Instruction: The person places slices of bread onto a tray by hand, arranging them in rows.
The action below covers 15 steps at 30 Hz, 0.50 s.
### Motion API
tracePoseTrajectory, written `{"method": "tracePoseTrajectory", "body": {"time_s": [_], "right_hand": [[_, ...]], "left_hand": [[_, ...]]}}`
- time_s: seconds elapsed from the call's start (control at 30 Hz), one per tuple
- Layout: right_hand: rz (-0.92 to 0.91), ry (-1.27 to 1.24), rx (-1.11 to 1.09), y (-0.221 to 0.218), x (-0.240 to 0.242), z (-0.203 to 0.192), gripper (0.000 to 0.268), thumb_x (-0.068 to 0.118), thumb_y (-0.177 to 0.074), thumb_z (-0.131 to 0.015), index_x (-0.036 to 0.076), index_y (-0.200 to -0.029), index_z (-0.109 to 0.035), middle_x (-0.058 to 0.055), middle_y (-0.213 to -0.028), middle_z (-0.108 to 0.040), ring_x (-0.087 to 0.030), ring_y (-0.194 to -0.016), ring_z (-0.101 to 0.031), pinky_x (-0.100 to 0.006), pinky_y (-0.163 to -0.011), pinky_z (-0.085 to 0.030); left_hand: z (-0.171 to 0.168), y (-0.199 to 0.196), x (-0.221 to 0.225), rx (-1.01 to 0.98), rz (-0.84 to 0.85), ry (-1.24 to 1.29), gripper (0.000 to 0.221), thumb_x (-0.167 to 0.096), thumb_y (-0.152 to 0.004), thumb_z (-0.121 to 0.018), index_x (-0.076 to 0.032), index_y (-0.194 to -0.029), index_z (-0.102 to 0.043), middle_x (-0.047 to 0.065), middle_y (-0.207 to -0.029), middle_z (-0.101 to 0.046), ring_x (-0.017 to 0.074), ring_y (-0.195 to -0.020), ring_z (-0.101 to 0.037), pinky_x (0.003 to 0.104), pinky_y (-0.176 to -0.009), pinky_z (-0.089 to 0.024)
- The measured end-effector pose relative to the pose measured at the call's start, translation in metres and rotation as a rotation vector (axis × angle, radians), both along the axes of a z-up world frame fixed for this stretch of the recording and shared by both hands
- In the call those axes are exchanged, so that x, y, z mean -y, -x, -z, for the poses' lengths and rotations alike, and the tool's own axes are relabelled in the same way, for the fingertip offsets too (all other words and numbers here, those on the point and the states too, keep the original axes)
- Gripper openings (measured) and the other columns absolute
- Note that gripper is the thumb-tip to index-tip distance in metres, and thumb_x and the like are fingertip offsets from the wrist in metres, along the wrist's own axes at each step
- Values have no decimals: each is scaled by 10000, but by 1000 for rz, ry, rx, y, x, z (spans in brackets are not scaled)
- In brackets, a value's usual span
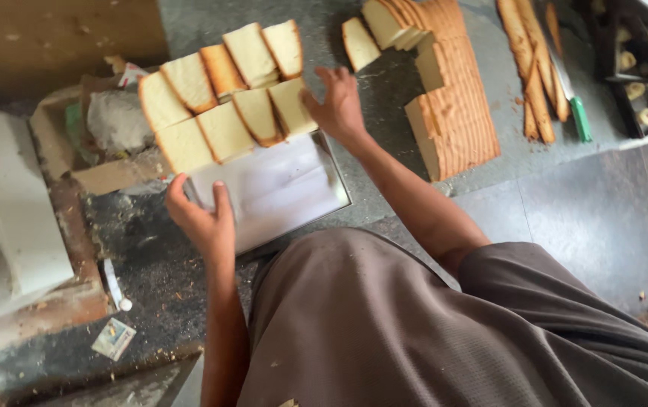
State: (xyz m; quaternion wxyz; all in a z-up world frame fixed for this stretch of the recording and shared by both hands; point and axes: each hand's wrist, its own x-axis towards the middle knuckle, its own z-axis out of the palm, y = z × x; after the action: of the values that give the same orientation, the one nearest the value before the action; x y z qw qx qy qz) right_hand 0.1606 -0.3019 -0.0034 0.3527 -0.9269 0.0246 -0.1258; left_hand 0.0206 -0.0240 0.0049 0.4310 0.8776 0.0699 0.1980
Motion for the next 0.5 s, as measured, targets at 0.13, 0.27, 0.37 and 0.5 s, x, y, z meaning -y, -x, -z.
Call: {"method": "tracePoseTrajectory", "body": {"time_s": [0.13, 0.27, 0.37, 0.5], "right_hand": [[117, 395, -56, 17, 83, -17, 511, 332, -917, -775, 29, -1310, -656, -202, -1188, -632, -379, -1163, -533, -520, -993, -462], [2, 784, -85, 32, 159, -11, 562, 409, -783, -828, -11, -1137, -711, -245, -1151, -659, -412, -1122, -505, -662, -975, -405], [-94, 950, -345, 50, 176, 10, 276, 258, -898, -767, 35, -1058, -740, -140, -1203, -695, -318, -1245, -511, -587, -1123, -382], [-181, 985, -254, 49, 183, 20, 226, 208, -907, -749, 62, -1078, -734, -201, -1156, -687, -345, -1217, -518, -526, -1044, -416]], "left_hand": [[1, -1, 0, -39, -51, 49, 561, -166, -1013, -747, 24, -1444, -443, 231, -1421, -469, 375, -1356, -473, 498, -1183, -375], [1, 2, -1, -28, -37, 16, 569, -150, -1014, -743, 31, -1455, -432, 242, -1416, -457, 380, -1348, -468, 501, -1188, -369], [-4, 4, 3, -86, -55, 25, 549, -143, -1015, -735, 33, -1444, -441, 238, -1406, -464, 379, -1341, -470, 501, -1173, -374], [-12, -1, 10, -95, -47, 41, 552, -144, -1008, -733, 34, -1436, -434, 242, -1412, -457, 376, -1349, -471, 502, -1154, -392]]}}
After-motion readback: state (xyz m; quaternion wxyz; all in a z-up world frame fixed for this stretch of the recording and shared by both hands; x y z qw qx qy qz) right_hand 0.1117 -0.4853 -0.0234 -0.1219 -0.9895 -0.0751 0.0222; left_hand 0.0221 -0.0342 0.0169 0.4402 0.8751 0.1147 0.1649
